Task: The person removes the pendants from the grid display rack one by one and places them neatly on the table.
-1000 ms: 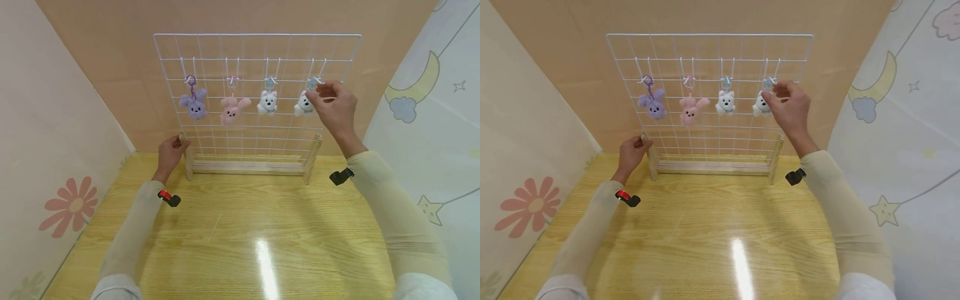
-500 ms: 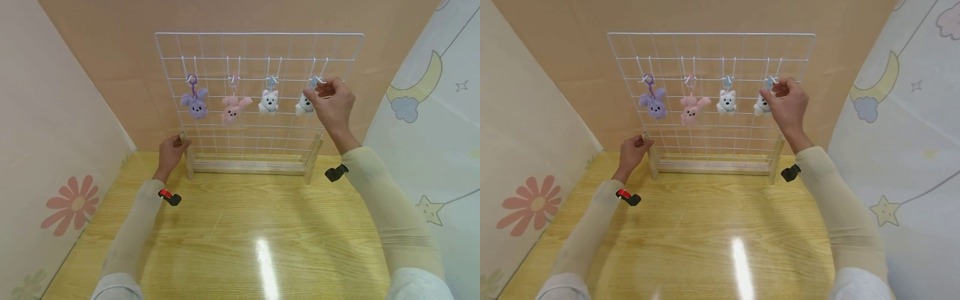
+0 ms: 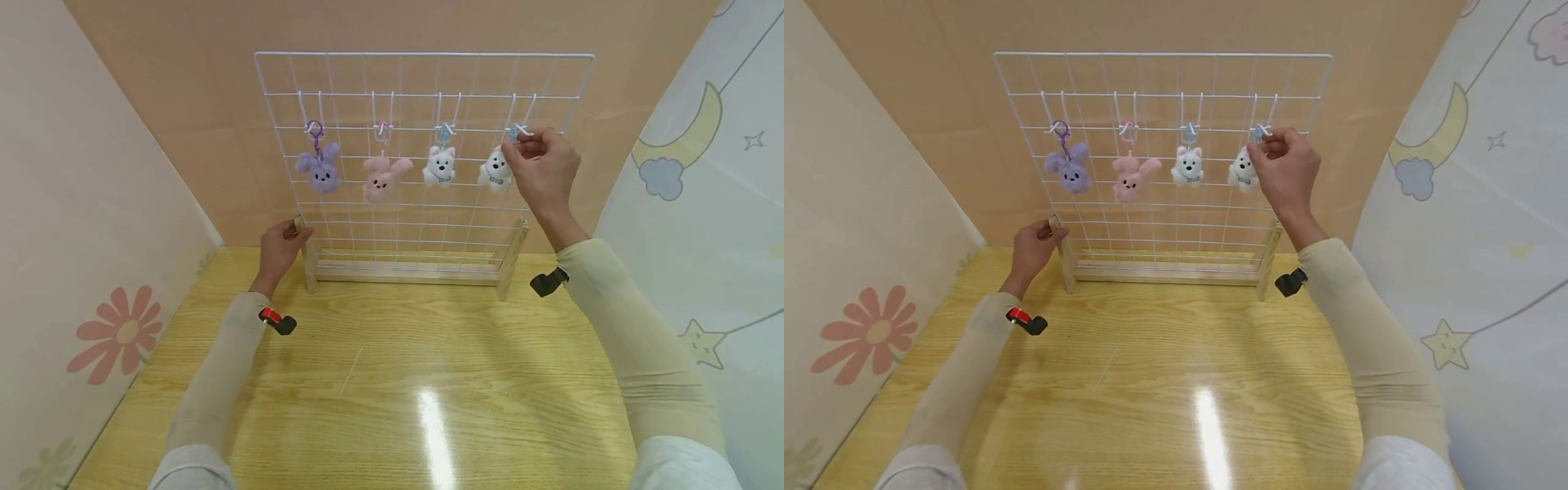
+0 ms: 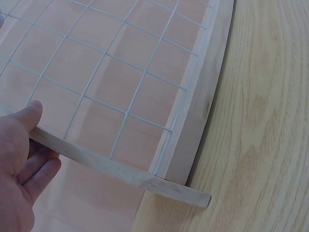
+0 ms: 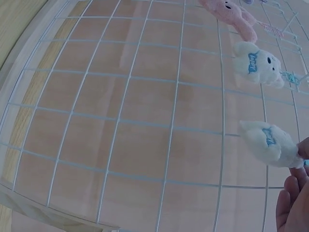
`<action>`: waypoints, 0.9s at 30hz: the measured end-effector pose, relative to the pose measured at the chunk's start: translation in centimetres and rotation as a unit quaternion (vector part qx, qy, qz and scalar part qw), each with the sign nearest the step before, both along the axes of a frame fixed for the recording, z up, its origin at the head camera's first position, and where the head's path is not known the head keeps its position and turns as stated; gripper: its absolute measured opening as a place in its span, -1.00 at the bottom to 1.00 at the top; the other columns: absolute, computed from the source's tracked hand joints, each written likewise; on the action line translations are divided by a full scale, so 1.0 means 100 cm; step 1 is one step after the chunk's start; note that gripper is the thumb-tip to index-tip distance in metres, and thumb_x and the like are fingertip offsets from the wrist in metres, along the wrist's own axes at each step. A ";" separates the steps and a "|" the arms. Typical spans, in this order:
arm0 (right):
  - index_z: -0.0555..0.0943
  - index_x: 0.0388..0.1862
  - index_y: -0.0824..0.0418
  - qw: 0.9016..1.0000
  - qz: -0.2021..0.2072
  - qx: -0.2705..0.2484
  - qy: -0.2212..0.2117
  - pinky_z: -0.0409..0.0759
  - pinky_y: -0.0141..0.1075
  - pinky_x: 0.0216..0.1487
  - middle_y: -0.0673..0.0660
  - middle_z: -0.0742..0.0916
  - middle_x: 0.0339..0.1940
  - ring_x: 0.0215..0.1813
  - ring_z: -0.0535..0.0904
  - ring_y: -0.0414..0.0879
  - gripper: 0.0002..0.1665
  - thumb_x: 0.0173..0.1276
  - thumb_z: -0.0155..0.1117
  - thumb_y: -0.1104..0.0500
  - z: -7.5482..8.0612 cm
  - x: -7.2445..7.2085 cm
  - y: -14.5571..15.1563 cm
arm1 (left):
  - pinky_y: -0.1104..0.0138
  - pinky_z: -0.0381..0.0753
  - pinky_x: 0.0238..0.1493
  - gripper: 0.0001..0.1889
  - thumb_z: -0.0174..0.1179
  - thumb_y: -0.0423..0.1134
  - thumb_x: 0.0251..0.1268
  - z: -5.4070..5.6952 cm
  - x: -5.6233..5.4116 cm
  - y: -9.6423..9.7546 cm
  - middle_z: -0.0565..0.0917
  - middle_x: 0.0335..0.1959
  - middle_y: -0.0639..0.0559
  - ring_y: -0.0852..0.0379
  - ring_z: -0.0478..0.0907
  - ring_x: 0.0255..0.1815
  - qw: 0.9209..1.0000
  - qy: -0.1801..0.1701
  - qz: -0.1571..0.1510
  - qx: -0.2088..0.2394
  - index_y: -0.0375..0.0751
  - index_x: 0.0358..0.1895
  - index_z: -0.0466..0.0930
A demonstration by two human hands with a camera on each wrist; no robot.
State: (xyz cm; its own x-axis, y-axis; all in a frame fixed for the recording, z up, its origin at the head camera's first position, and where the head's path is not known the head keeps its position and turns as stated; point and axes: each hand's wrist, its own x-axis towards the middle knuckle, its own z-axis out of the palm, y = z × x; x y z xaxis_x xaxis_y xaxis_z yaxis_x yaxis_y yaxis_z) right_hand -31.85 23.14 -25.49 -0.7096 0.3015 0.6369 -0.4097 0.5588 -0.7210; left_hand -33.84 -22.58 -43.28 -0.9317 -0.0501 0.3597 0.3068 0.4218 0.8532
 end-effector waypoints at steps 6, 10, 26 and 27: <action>0.74 -0.04 0.31 0.999 0.020 -0.034 -0.033 0.61 -0.62 -0.23 -0.18 0.74 -0.36 -0.32 0.67 -0.35 -0.61 0.27 0.53 0.09 0.003 0.003 0.001 | 0.05 0.67 0.16 -0.47 0.33 -0.04 0.42 -0.001 -0.001 0.000 0.70 0.13 -0.31 -0.17 0.69 0.15 1.000 0.000 0.003 -0.004 -0.40 0.24 0.62; 0.75 -0.02 0.33 0.997 0.026 -0.041 -0.053 0.62 -0.62 -0.21 -0.21 0.71 -0.38 -0.30 0.66 -0.34 -0.59 0.28 0.53 0.08 0.005 0.004 0.002 | 0.05 0.68 0.15 -0.48 0.34 -0.04 0.41 -0.001 -0.002 0.000 0.71 0.12 -0.28 -0.14 0.71 0.13 1.000 -0.001 0.006 -0.003 -0.38 0.23 0.63; 0.75 -0.18 0.18 0.997 0.023 -0.048 -0.051 0.59 -0.57 -0.21 -0.24 0.69 -0.39 -0.29 0.62 -0.35 -0.77 0.33 0.49 0.05 0.004 0.001 0.004 | 0.02 0.69 0.14 -0.51 0.34 -0.08 0.42 0.001 0.000 0.000 0.71 0.11 -0.29 -0.16 0.71 0.12 1.000 -0.001 0.008 -0.007 -0.38 0.23 0.63; 0.75 -0.17 0.19 0.997 0.022 -0.046 -0.049 0.58 -0.57 -0.21 -0.24 0.69 -0.38 -0.29 0.62 -0.34 -0.75 0.34 0.49 0.04 0.004 0.001 0.004 | 0.02 0.68 0.14 -0.51 0.33 -0.08 0.43 0.001 0.000 0.000 0.71 0.12 -0.30 -0.17 0.71 0.12 1.000 -0.001 0.008 -0.010 -0.38 0.23 0.63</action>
State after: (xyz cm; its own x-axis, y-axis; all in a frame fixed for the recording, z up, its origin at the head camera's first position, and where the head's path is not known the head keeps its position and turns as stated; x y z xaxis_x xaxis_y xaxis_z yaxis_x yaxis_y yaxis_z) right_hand -31.74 23.50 -25.07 -0.7811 0.3225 0.5346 -0.3574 0.4711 -0.8064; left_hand -33.80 -22.55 -43.17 -0.9314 -0.0575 0.3594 0.2987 0.4436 0.8450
